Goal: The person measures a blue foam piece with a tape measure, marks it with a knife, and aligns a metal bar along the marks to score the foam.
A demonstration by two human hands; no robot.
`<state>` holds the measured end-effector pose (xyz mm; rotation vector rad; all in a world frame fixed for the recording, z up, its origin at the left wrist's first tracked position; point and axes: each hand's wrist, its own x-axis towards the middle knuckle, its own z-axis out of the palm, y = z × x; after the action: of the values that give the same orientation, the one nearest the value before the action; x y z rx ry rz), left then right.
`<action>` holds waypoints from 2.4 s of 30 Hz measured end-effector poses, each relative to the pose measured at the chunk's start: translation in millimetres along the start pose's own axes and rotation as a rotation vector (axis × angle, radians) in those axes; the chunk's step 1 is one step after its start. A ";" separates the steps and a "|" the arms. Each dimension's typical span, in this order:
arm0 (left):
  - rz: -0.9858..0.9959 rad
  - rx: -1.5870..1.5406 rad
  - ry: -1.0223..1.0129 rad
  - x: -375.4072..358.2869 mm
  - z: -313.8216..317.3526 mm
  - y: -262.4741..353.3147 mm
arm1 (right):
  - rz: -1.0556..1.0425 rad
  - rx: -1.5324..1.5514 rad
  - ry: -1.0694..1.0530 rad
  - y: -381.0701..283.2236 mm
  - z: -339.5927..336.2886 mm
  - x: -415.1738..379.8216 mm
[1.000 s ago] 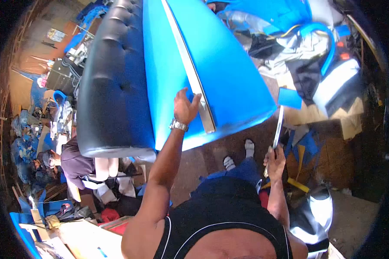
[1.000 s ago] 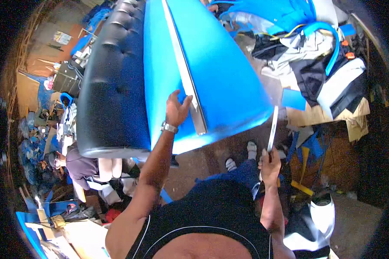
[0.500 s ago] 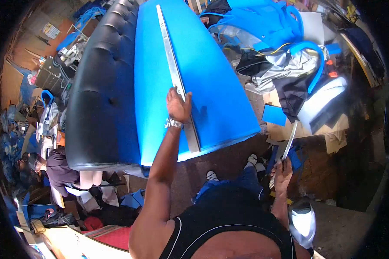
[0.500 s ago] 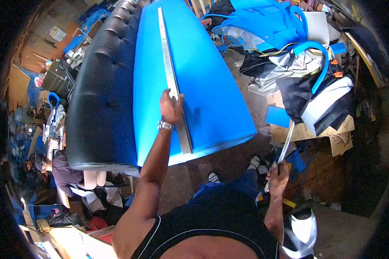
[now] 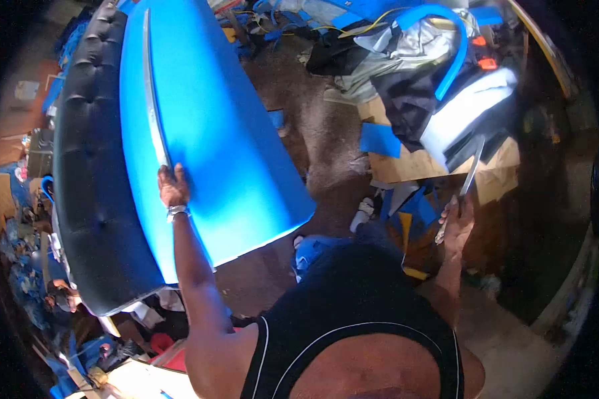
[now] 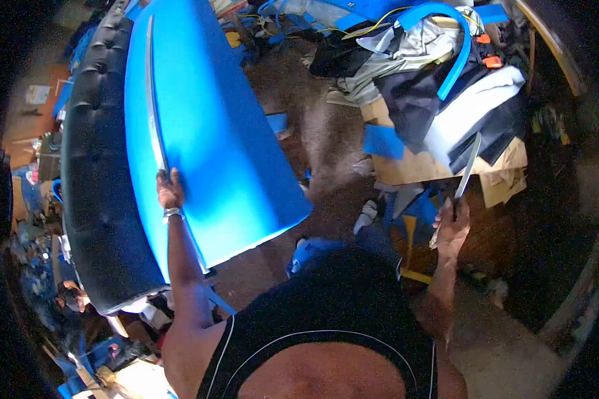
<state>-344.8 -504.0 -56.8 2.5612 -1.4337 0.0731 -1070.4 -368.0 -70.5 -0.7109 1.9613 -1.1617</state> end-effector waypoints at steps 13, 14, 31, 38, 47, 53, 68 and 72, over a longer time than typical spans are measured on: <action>-0.101 -0.300 0.144 -8.4 20.9 -22.3 | -0.164 -0.032 -0.445 -98.2 131.7 158.9; -0.088 -0.279 0.151 -10.6 17.6 -18.8 | -0.236 -0.084 -0.498 -108.8 149.6 178.0; -0.221 -0.042 0.171 -26.2 -9.4 33.5 | -0.629 -0.190 -1.072 -373.8 574.7 294.1; -0.330 0.055 0.190 -23.6 -15.7 53.2 | -1.135 -0.329 -1.280 -468.1 758.7 271.4; -1.030 0.103 -0.096 16.3 -15.1 104.6 | -1.623 -0.652 -1.198 -552.2 1058.6 283.3; -1.201 0.134 -0.293 49.2 -25.6 119.1 | -2.031 -0.746 -1.296 -562.9 1183.3 274.6; -1.166 0.016 -0.252 40.0 -1.8 62.0 | -2.120 -0.899 -1.813 -573.7 1314.8 218.6; -1.143 -0.042 -0.195 37.3 2.1 59.5 | -2.165 -0.836 -1.791 -569.9 1318.2 217.4</action>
<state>-375.8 -565.9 -44.4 2.9706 0.1576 -0.3732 -73.2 -1424.0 -50.0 -2.8785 -0.6497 0.1998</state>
